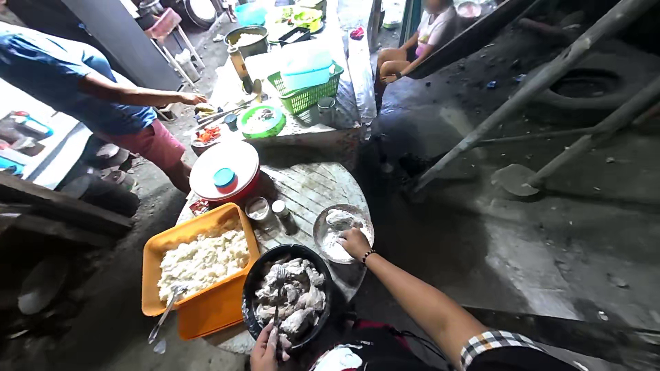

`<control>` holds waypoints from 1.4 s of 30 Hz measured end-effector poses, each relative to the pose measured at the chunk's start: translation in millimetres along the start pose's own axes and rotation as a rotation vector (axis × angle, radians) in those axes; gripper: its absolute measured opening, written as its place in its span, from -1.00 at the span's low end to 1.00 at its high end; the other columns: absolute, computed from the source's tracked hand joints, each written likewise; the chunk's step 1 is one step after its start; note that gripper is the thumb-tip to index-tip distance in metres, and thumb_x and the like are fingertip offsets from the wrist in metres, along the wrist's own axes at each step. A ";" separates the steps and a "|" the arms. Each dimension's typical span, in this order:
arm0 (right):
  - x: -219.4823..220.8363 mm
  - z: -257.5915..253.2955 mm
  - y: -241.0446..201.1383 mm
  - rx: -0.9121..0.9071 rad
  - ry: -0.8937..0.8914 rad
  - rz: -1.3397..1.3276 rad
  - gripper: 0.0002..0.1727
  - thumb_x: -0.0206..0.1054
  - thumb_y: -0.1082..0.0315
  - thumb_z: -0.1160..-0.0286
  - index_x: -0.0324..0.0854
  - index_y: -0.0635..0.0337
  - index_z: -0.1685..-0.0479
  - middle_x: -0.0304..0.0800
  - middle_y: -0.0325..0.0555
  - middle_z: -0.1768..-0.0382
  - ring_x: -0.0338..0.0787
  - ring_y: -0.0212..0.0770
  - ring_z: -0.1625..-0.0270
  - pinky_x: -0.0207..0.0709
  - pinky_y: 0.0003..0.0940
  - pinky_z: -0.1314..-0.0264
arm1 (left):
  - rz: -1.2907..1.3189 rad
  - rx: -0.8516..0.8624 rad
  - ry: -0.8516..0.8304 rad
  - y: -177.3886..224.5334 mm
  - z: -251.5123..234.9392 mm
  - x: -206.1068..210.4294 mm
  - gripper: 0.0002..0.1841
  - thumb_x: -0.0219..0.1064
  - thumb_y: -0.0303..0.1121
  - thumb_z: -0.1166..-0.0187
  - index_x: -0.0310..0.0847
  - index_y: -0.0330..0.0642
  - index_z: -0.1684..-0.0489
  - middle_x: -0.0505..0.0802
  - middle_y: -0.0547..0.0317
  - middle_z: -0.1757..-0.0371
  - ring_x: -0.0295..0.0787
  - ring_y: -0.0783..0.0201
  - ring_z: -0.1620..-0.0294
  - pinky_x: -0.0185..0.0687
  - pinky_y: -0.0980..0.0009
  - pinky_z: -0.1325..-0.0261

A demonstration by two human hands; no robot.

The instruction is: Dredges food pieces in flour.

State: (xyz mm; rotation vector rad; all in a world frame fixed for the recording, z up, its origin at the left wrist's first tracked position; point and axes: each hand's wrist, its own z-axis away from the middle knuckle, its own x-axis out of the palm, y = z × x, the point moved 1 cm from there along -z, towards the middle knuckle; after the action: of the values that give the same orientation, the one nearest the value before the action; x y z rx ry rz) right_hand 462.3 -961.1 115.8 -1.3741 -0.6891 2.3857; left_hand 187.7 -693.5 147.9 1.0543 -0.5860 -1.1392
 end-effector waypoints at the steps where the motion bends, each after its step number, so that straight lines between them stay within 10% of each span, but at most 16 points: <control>1: -0.4 1.7 -1.0 0.016 0.002 0.011 -0.66 0.23 0.31 -0.63 0.82 0.10 -0.23 0.81 0.14 -0.30 0.66 0.15 -0.52 0.43 0.19 -0.61 | -0.003 0.007 -0.004 0.1 -0.9 -0.1 -0.68 -0.11 -0.49 -0.83 0.48 -0.49 -0.28 0.84 0.15 0.56 0.74 0.40 0.66 0.70 0.47 0.57; 5: 2.2 0.3 -1.3 0.016 0.020 0.033 -0.38 0.38 0.48 -0.29 0.69 0.02 -0.49 0.44 -0.01 -0.73 0.20 0.24 -0.84 0.20 0.38 -0.73 | 0.006 -0.021 -0.003 1.7 -6.0 -0.8 -0.69 -0.10 -0.46 -0.85 0.51 -0.46 -0.25 0.85 0.12 0.55 0.75 0.37 0.66 0.70 0.46 0.58; 14: 6.7 33.1 -77.9 -0.204 -0.155 -0.621 -0.69 0.33 0.18 -0.71 0.83 0.24 -0.06 0.93 -0.10 0.08 0.86 -0.36 0.00 0.70 -0.29 -0.25 | 0.164 0.057 -0.061 96.9 -36.4 21.3 -0.64 -0.02 -0.36 -0.87 0.51 -0.41 -0.39 0.82 0.08 0.49 0.71 0.32 0.61 0.69 0.39 0.51; 18: 21.9 58.9 -115.2 -0.235 -0.415 -0.978 -0.65 0.18 0.25 -0.84 0.74 0.34 -0.23 0.92 -0.06 -0.05 0.90 -0.29 -0.05 0.78 -0.33 -0.17 | 0.167 0.120 -0.155 122.7 -51.1 33.5 -0.65 -0.04 -0.37 -0.88 0.51 -0.42 -0.37 0.79 0.07 0.51 0.68 0.31 0.62 0.67 0.41 0.51; 24: 27.9 67.8 -141.9 -0.041 -0.496 -1.366 -0.60 0.07 0.24 -0.89 0.58 0.33 -0.41 0.86 0.05 -0.05 0.89 -0.13 -0.03 0.78 -0.17 -0.13 | -0.389 0.124 -0.157 141.0 -71.6 45.7 -0.65 0.01 -0.24 -0.87 0.67 -0.18 -0.28 0.85 0.14 0.41 0.77 0.31 0.55 0.76 0.31 0.38; 30: 28.4 56.8 -142.3 0.110 -0.366 -1.530 -0.71 0.12 0.25 -0.86 0.60 0.28 -0.19 0.81 -0.07 0.21 0.82 -0.24 0.24 0.77 -0.27 0.09 | -1.015 0.102 -0.290 184.6 -76.5 59.3 -0.62 0.02 -0.10 -0.84 0.69 -0.04 -0.30 0.88 -0.06 -0.03 0.83 -0.08 -0.11 0.62 -0.24 -0.23; 37: 22.9 45.2 -114.1 0.100 -0.257 -1.436 -0.65 0.05 0.24 -0.90 0.53 0.32 -0.34 0.87 0.01 0.03 0.85 -0.23 0.18 0.76 -0.32 0.10 | -1.532 -0.044 -0.368 269.2 -36.0 77.9 -0.59 0.17 -0.05 -0.75 0.66 -0.23 -0.16 0.82 -0.25 -0.11 0.77 -0.29 -0.19 0.63 -0.32 -0.07; 42: -1.2 61.4 -111.8 0.152 -0.181 -1.384 -0.69 0.07 0.28 -0.89 0.58 0.33 -0.24 0.86 -0.06 0.13 0.83 -0.30 0.24 0.72 -0.40 0.16 | -1.673 0.277 -0.519 353.4 61.5 101.8 -0.67 0.08 -0.31 -0.76 0.54 -0.14 -0.38 0.81 -0.14 0.19 0.83 -0.22 0.15 0.68 -0.10 0.27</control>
State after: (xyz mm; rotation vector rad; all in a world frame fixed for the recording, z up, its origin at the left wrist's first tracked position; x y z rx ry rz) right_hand 412.0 -883.5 203.6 -0.3006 -1.0019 1.3468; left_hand 328.0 -793.9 478.5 1.4817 -0.1193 -2.9025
